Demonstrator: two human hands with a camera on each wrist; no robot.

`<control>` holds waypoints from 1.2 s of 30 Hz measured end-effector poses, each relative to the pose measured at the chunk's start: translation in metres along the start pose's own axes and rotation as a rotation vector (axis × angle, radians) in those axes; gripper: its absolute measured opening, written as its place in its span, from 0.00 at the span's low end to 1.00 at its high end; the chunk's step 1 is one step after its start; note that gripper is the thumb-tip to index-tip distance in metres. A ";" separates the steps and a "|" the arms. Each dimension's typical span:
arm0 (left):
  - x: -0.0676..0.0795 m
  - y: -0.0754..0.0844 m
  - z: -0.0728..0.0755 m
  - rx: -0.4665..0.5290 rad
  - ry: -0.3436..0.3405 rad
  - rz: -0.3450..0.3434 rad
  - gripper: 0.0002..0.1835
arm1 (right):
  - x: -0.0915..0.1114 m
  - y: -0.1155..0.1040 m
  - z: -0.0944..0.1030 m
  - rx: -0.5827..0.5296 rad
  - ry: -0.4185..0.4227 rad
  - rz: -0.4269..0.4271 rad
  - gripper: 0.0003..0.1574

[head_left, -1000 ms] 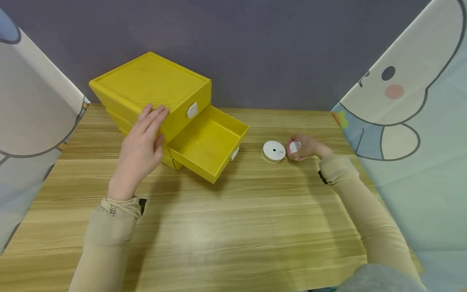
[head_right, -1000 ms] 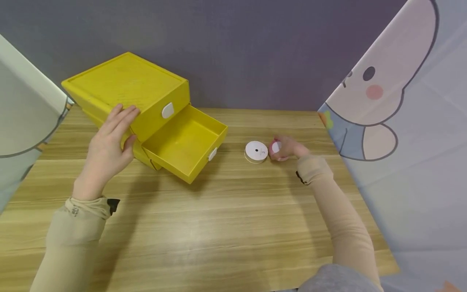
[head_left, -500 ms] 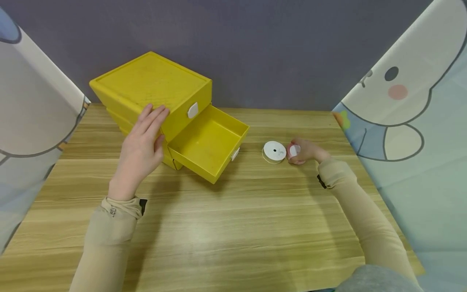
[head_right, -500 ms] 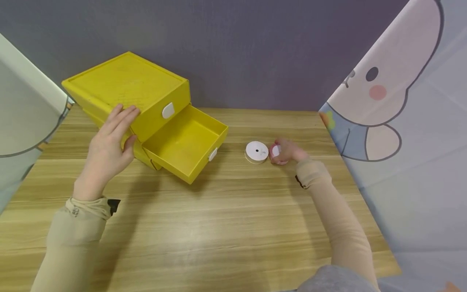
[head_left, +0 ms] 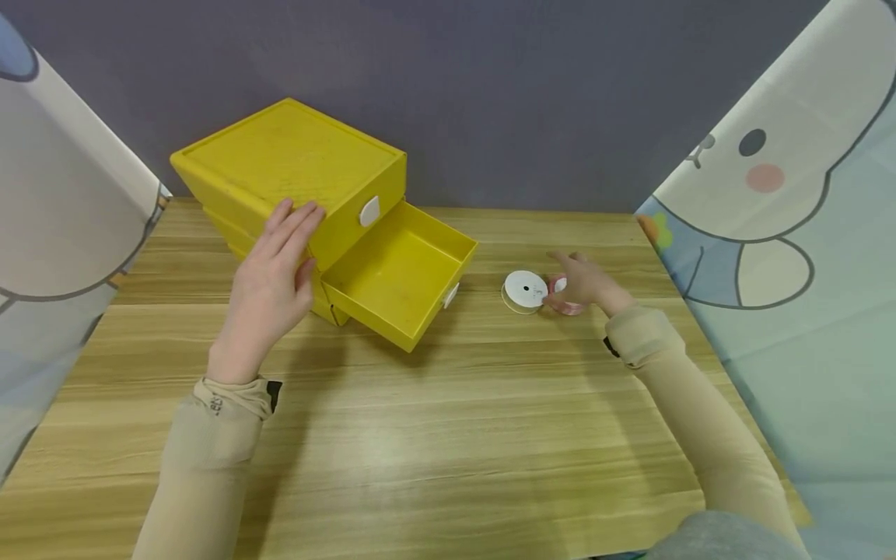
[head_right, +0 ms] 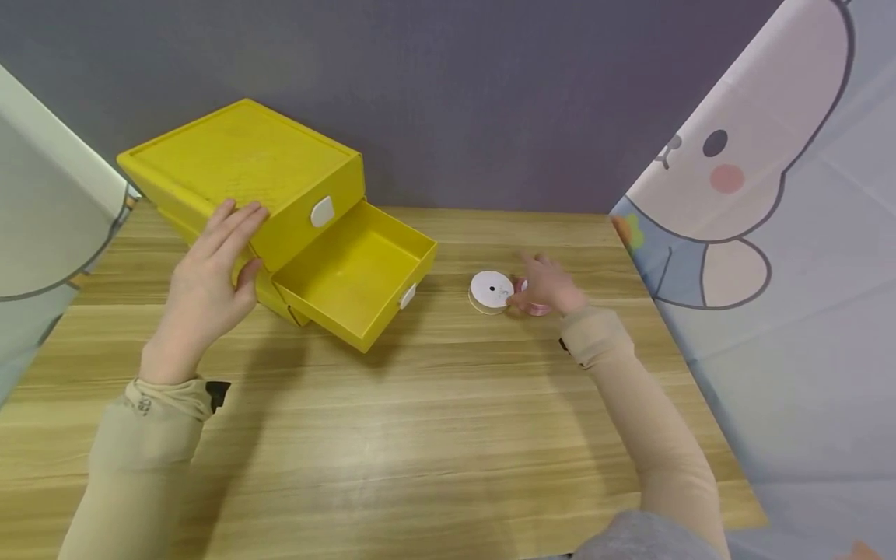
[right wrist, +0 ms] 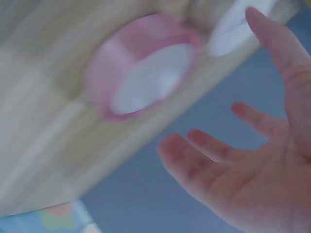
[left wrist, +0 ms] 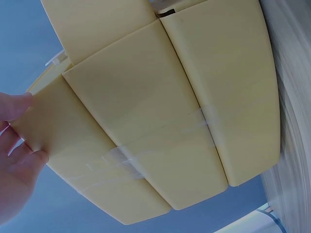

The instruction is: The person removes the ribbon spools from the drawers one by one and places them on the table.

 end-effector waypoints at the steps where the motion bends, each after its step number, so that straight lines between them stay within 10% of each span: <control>1: 0.000 0.000 0.000 0.000 -0.001 0.000 0.33 | 0.005 -0.010 0.002 0.014 0.025 0.024 0.57; 16: -0.001 -0.002 0.000 -0.005 -0.015 0.004 0.33 | 0.086 -0.131 0.001 -0.074 0.286 0.518 0.43; 26: 0.000 -0.002 -0.002 0.000 -0.024 0.010 0.33 | 0.113 -0.158 -0.003 -0.170 0.591 0.783 0.37; 36: 0.000 -0.001 -0.002 0.000 -0.014 0.006 0.33 | 0.110 -0.162 -0.016 -0.322 0.710 0.847 0.32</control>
Point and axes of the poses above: each hand's wrist, its own x-axis away from the middle knuckle, its own z-axis out of the back of the hand, y = z × x, the point moved 10 cm from there along -x, towards the middle knuckle, and after that the axes turned 15 degrees about -z, right-handed, at the moved point
